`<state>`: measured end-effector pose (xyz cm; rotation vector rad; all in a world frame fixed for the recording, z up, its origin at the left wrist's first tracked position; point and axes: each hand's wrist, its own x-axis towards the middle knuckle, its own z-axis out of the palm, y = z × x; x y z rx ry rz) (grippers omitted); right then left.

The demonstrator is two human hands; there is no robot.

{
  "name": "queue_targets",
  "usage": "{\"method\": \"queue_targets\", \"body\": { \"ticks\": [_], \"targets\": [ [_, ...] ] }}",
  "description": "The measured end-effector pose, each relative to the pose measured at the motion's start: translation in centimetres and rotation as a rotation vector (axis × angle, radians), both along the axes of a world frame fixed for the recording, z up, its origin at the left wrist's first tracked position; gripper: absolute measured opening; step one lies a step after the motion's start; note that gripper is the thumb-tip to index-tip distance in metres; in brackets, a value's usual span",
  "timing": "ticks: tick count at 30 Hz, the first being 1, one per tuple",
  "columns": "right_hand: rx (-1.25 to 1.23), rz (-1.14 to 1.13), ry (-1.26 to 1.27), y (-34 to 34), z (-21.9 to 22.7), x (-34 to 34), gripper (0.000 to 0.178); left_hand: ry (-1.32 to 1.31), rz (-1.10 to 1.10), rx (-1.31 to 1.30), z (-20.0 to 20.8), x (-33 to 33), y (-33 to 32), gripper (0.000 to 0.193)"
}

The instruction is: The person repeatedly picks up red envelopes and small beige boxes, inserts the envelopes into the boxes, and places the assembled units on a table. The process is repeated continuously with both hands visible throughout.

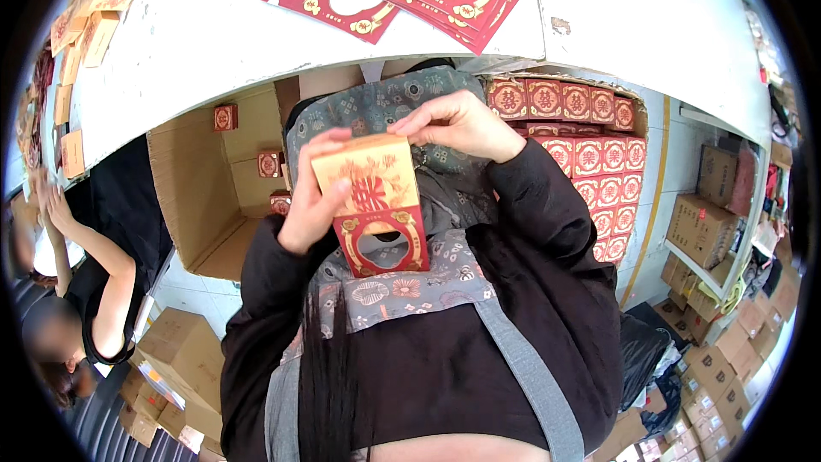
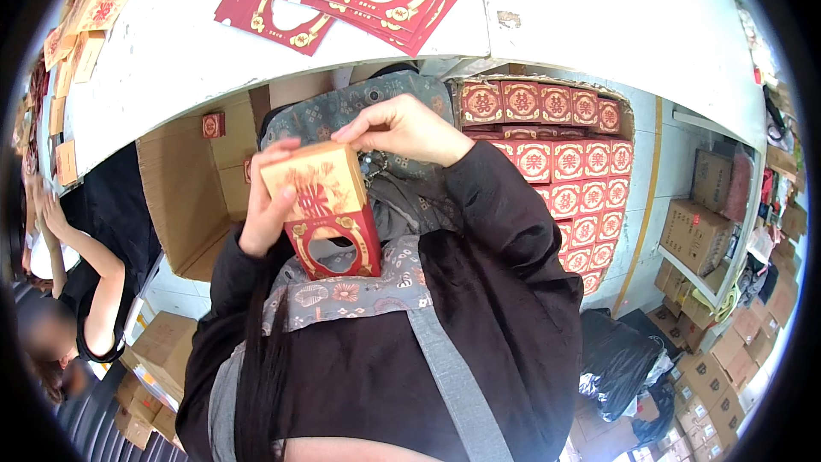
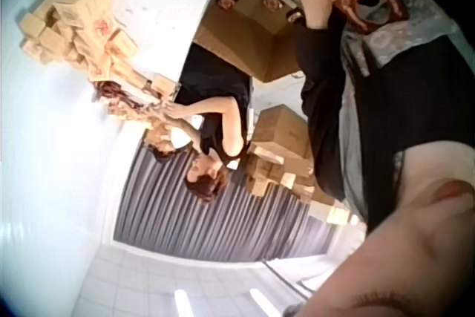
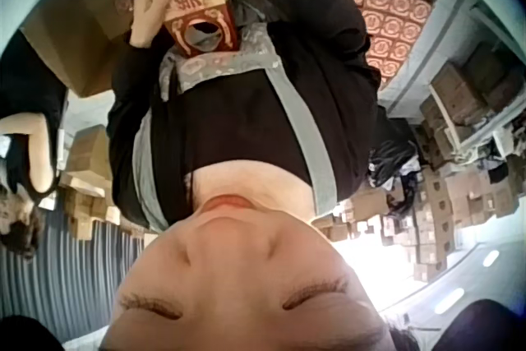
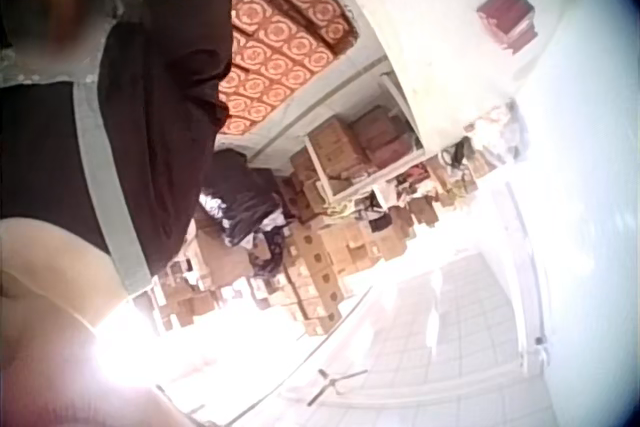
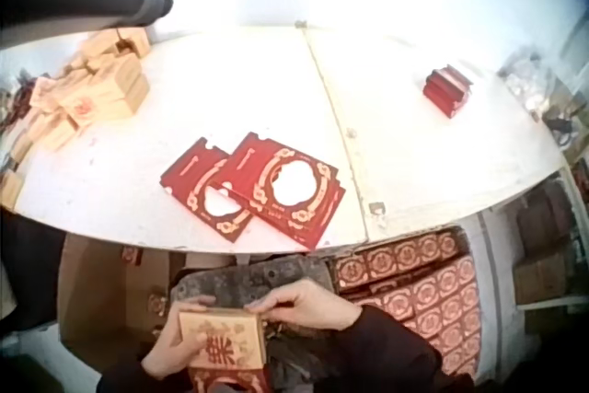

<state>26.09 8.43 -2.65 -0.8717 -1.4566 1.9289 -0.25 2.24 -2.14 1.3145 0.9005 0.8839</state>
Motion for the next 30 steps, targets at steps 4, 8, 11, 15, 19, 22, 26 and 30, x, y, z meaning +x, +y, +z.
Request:
{"method": "queue_targets", "body": {
  "ticks": [4,8,11,15,19,22,26,30],
  "targets": [
    [-0.089,-0.085,0.064,-0.3,-0.8,-1.2,0.017,-0.187,0.125,-0.288,0.5,0.0,-1.2,0.039],
    [0.038,0.137,-0.132,-2.0,-1.9,-0.2,0.013,0.015,-0.055,-0.268,-0.2,-0.8,-3.0,0.033],
    [0.115,0.115,-0.174,-3.0,-0.6,0.3,0.013,0.222,0.009,-0.042,0.5,0.0,-3.5,0.024],
    [0.329,0.116,-0.251,-4.9,0.4,0.3,0.012,0.206,-0.034,0.065,0.6,-0.1,-4.3,0.015],
    [0.410,0.020,-0.295,-7.2,1.4,0.8,0.010,0.205,-0.036,0.085,0.6,0.1,-4.8,0.012],
    [0.144,0.010,-0.275,-8.9,2.3,1.1,0.042,0.223,-0.014,0.069,0.9,1.3,-4.0,0.008],
    [-0.282,-0.405,0.015,-11.8,0.8,1.1,0.060,0.381,-0.047,0.259,2.3,4.1,0.6,0.037],
    [-0.347,-1.209,-0.200,-11.0,-7.3,12.7,0.039,0.153,0.081,0.123,4.6,9.2,2.8,0.049]
  ]
}}
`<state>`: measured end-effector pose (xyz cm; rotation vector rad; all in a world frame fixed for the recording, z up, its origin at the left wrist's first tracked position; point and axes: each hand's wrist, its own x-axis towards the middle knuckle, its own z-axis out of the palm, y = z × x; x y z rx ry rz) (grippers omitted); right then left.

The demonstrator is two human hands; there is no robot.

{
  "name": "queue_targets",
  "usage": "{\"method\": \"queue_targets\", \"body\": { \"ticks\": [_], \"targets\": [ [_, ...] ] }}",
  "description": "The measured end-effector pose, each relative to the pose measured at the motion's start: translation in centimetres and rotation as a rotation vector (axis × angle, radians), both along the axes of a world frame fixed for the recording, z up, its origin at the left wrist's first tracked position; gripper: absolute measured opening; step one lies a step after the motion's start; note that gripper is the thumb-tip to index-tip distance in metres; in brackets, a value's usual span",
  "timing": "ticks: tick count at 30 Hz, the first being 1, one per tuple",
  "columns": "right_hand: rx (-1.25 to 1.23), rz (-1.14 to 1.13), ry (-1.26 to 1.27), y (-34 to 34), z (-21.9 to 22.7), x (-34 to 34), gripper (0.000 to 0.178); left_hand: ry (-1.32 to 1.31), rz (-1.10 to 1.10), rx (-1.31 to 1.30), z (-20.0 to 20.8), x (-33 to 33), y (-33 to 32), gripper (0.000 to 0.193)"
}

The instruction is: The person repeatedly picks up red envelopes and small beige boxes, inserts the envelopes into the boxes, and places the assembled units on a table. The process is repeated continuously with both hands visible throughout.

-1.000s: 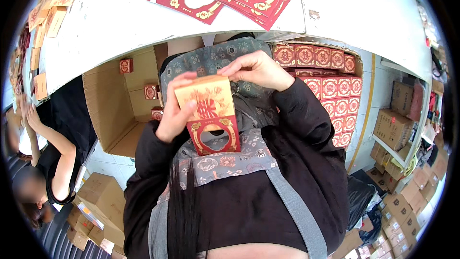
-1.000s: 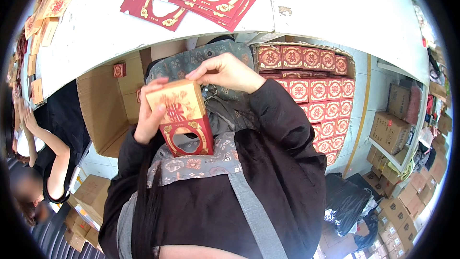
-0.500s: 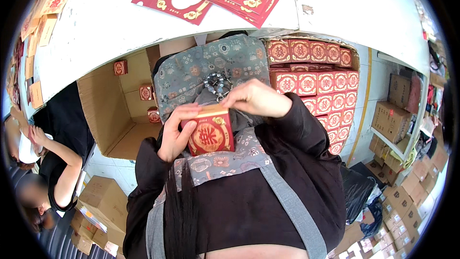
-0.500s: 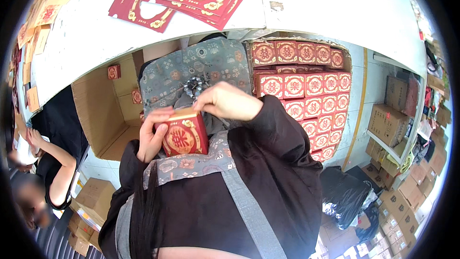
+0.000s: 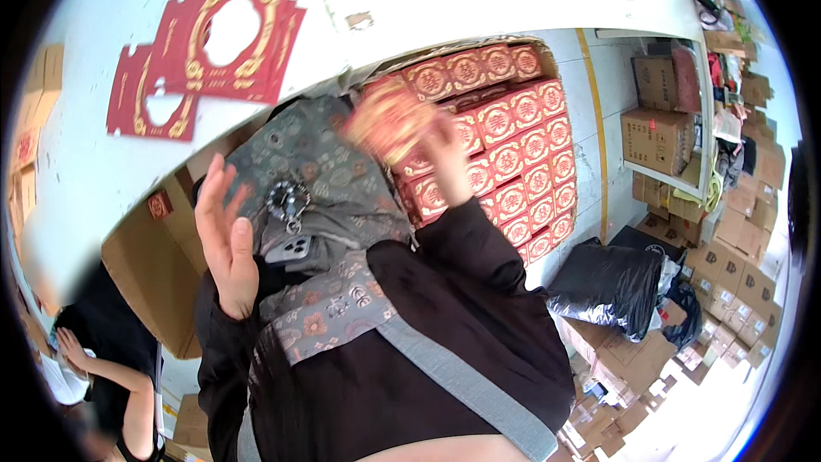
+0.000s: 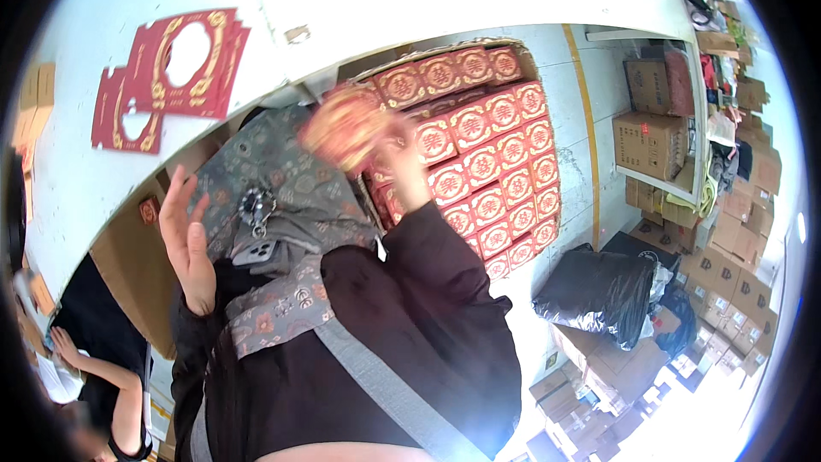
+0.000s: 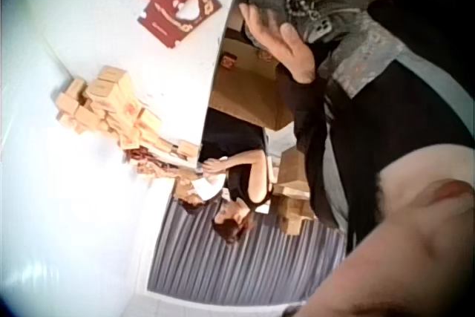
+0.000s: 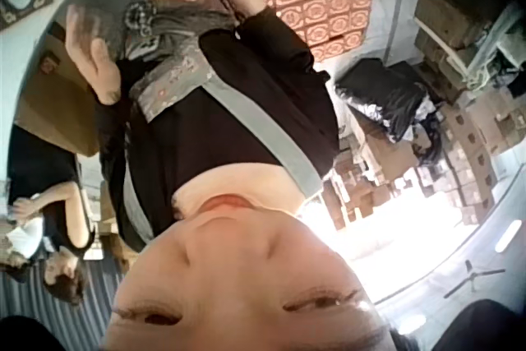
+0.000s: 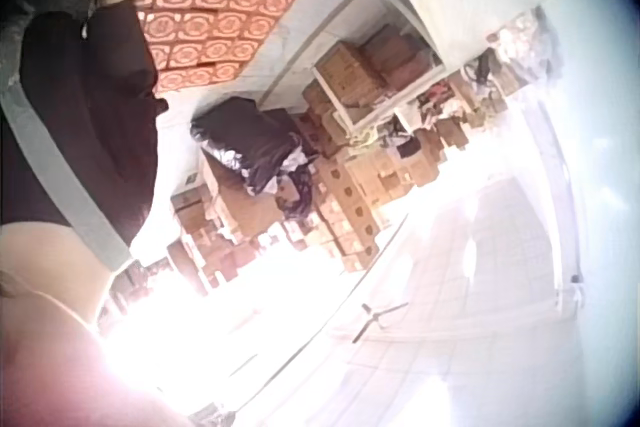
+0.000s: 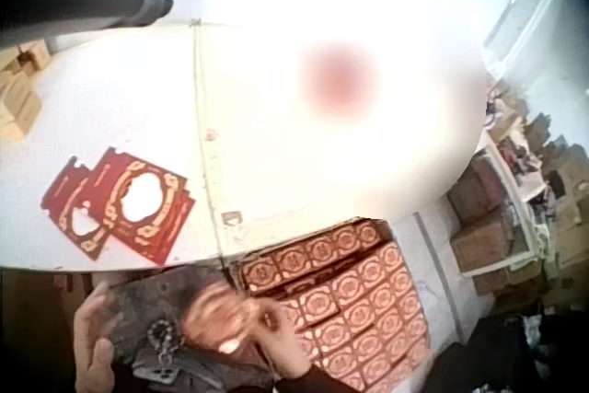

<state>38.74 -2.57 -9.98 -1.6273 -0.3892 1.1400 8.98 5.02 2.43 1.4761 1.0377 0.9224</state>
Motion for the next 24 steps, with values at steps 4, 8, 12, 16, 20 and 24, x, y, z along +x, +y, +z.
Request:
{"method": "queue_targets", "body": {
  "ticks": [4,8,12,16,20,24],
  "targets": [
    [-0.027,-0.528,-0.287,1.3,-7.2,20.2,0.050,0.164,-0.077,-0.045,-2.2,0.9,-0.7,0.046],
    [-0.754,-0.464,-0.847,2.5,-14.7,32.9,0.078,0.276,-0.042,-0.107,-2.3,1.5,-0.4,0.044],
    [-0.848,0.112,-1.282,11.6,-13.2,28.2,0.079,0.400,0.208,-0.036,-1.8,2.0,-3.5,0.037],
    [-0.958,0.917,-1.841,3.6,-26.2,40.3,0.049,0.749,0.080,0.464,1.6,-0.2,3.3,0.020],
    [-0.741,0.808,-1.653,9.1,-20.3,36.0,0.048,0.982,0.404,0.542,5.0,-0.2,7.7,0.031],
    [-0.164,0.123,-1.703,7.7,-14.9,26.7,0.046,0.967,0.418,0.537,6.2,0.5,15.5,0.082]
  ]
}}
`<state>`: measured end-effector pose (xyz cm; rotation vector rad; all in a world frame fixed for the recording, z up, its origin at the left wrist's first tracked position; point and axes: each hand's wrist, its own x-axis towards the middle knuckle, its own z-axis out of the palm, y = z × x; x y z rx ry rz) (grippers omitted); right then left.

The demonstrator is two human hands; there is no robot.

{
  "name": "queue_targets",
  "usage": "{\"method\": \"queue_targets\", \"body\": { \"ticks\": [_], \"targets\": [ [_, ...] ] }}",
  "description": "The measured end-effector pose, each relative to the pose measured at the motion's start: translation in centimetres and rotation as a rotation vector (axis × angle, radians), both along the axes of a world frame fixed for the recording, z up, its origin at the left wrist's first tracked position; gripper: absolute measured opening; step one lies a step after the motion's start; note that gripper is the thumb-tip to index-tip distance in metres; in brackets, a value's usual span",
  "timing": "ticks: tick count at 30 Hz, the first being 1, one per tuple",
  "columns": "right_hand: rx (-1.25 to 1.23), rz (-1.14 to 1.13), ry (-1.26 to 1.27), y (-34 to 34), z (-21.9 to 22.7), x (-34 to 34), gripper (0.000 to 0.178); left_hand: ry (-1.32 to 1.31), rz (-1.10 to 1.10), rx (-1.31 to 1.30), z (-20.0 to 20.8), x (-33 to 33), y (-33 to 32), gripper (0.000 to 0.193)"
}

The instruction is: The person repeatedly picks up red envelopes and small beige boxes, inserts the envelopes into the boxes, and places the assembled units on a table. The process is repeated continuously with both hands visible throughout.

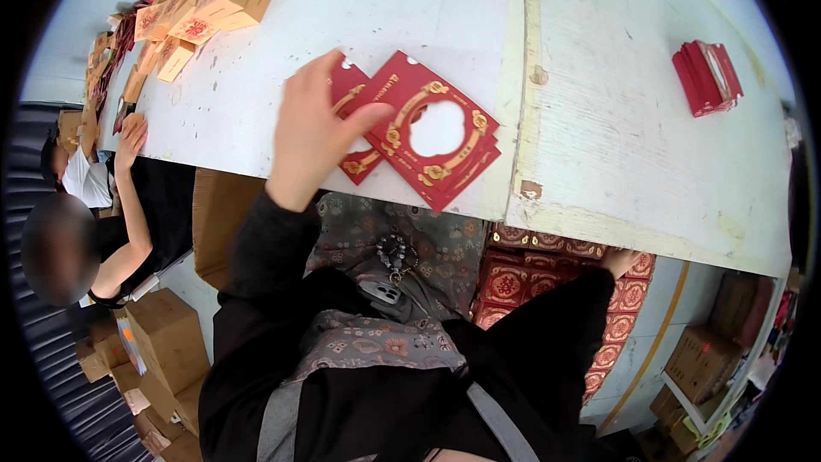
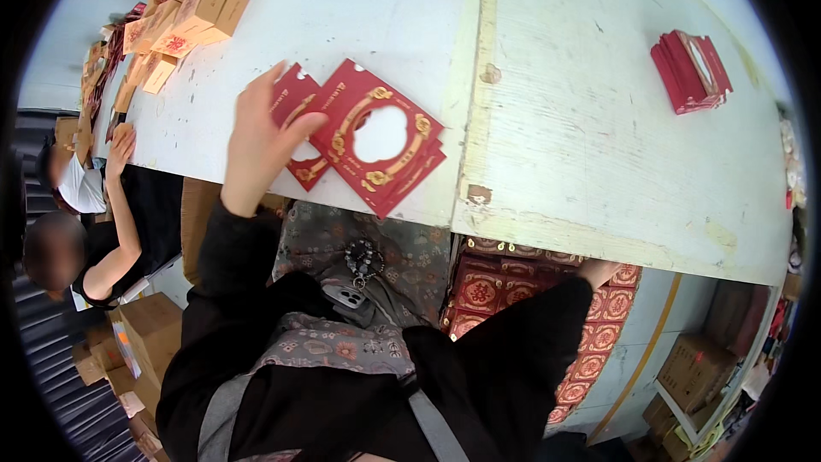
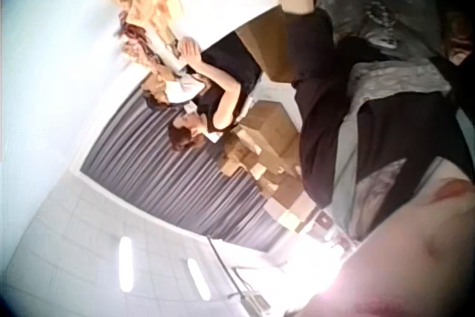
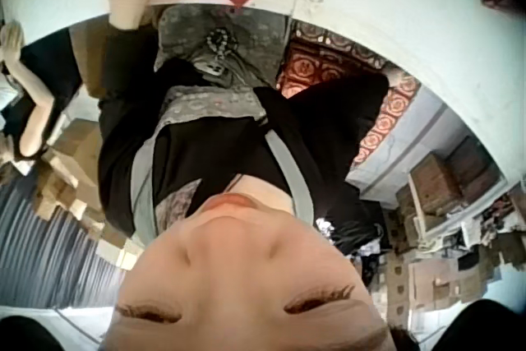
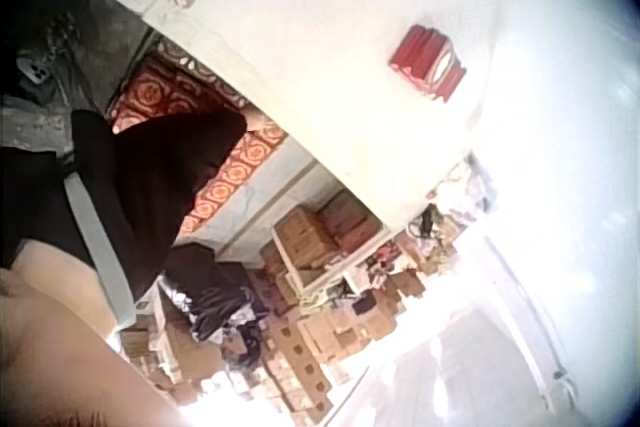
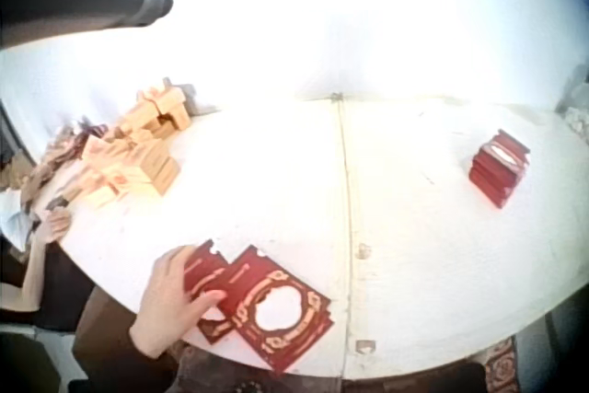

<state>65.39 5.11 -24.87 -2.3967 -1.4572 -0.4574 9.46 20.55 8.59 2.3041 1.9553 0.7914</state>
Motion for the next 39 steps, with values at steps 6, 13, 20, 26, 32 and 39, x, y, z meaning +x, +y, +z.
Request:
{"method": "queue_targets", "body": {
  "ticks": [6,13,20,26,32,39],
  "targets": [
    [0.395,-0.064,0.274,-4.1,12.9,-20.2,0.043,0.226,0.018,-0.321,-0.8,4.6,3.2,0.098],
    [0.566,0.425,0.441,-0.2,23.6,-34.5,0.035,-0.133,-0.127,-0.026,-2.5,3.2,2.7,0.084],
    [0.273,0.597,1.733,7.9,32.5,-42.2,0.055,-0.429,-0.188,0.288,1.0,-2.1,-5.4,0.099],
    [0.365,1.017,0.904,9.4,35.2,-49.0,0.046,-0.947,-0.139,0.171,1.0,-7.6,-11.8,0.094],
    [-0.686,1.249,1.344,12.4,40.0,-51.7,0.055,-1.513,-0.562,-0.438,2.1,-18.7,-14.1,0.038],
    [-0.662,1.289,1.131,25.5,41.3,-61.4,0.033,-2.024,-0.045,-0.034,0.4,-23.0,-16.9,0.041]
  ]
}}
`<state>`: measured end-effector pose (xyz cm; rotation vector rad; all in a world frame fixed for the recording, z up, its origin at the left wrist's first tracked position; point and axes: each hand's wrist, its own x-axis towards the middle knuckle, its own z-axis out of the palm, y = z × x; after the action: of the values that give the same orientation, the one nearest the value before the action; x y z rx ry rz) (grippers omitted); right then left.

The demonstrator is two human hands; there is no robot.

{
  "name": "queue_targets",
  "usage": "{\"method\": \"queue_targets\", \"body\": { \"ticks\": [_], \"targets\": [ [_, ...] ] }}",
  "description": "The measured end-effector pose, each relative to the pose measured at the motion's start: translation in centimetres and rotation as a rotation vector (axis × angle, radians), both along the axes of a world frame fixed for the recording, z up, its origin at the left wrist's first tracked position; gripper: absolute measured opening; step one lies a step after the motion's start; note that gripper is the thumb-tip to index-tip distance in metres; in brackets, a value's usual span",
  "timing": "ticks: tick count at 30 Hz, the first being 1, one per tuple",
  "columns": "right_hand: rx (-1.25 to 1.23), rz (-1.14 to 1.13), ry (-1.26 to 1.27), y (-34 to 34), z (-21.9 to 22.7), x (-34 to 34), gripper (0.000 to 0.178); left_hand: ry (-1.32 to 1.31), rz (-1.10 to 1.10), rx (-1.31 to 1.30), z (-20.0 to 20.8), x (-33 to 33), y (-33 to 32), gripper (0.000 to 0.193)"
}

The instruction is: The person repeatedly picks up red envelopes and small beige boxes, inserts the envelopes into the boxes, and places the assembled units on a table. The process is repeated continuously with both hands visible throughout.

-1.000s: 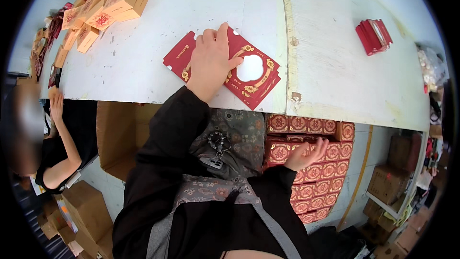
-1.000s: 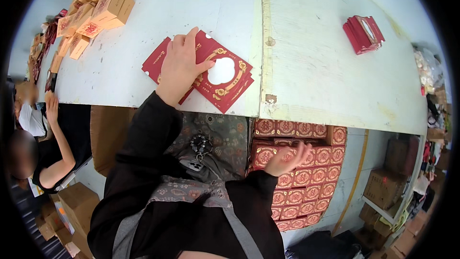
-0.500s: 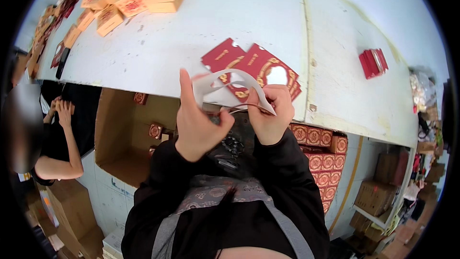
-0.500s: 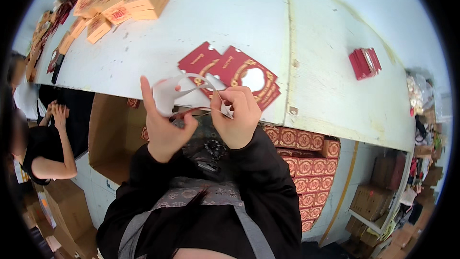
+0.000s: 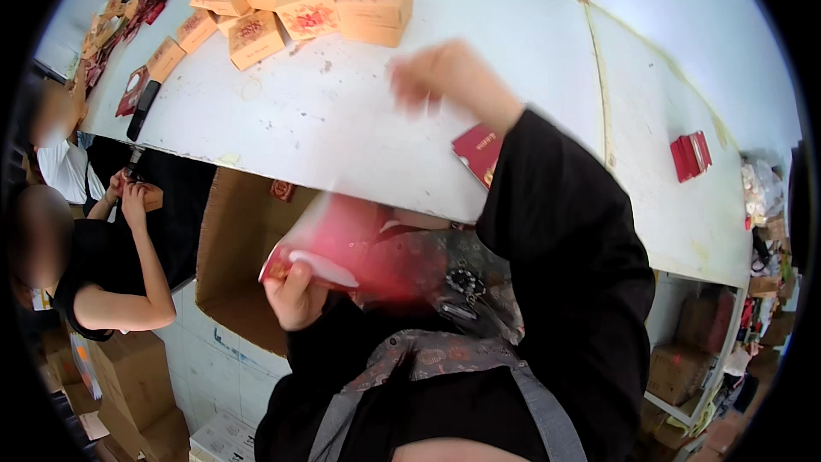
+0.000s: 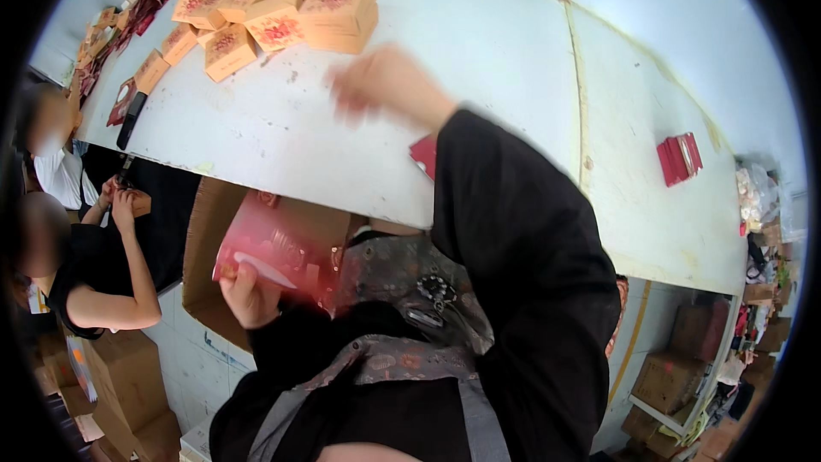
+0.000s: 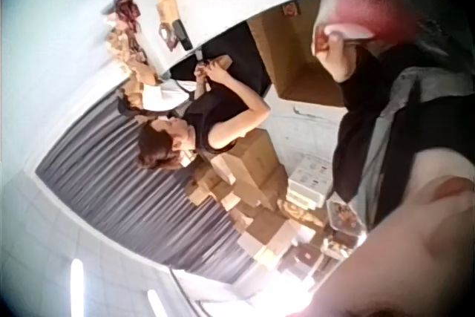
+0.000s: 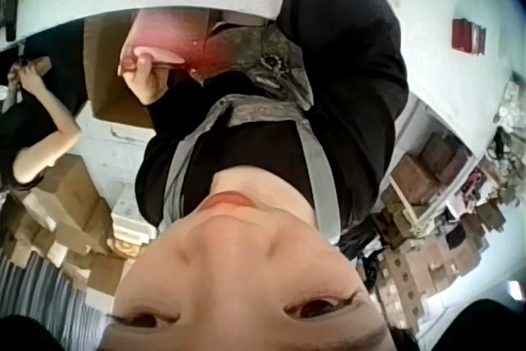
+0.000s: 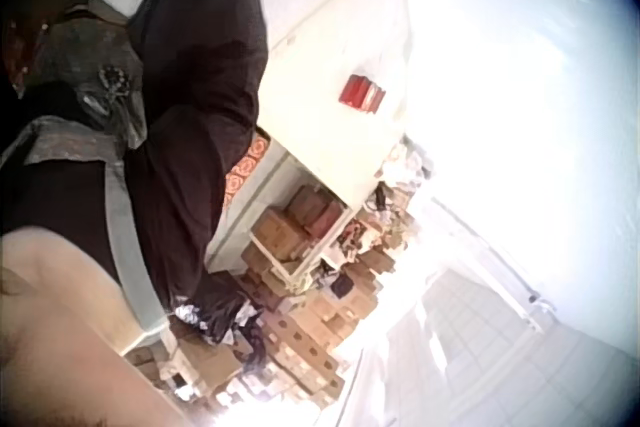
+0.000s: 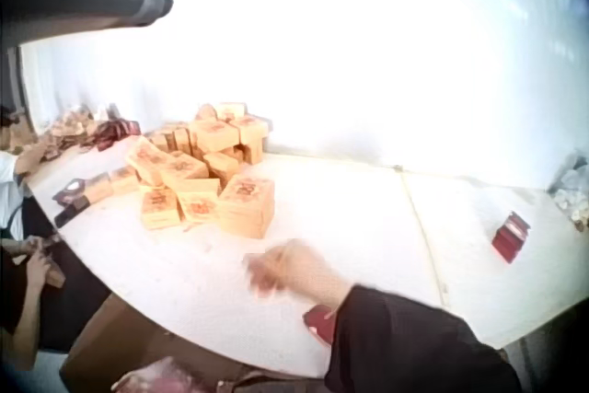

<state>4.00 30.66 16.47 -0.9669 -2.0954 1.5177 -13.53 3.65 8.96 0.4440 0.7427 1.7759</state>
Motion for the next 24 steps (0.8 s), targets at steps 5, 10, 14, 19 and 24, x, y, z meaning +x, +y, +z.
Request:
{"method": "queue_targets", "body": {
  "ticks": [5,10,14,19,24],
  "targets": [
    [0.773,-0.259,-0.129,19.6,-4.2,-7.1,0.071,0.587,0.034,-0.386,-2.0,-4.4,-0.6,0.033],
    [0.573,0.069,-0.791,18.3,-1.8,-11.1,0.115,0.378,0.009,-0.181,-0.7,-3.4,0.4,0.070],
    [0.686,0.358,-0.876,11.0,0.2,-8.3,0.109,0.279,-0.203,-0.193,-3.3,-3.0,0.6,0.072],
    [1.163,0.703,-0.383,1.9,1.1,-1.6,0.083,0.535,-0.449,-0.231,-2.2,-1.7,2.3,0.067],
    [1.419,0.726,-0.464,-11.5,3.4,4.9,0.058,0.199,-0.748,0.015,-1.6,-0.6,4.8,0.095]
  ]
}}
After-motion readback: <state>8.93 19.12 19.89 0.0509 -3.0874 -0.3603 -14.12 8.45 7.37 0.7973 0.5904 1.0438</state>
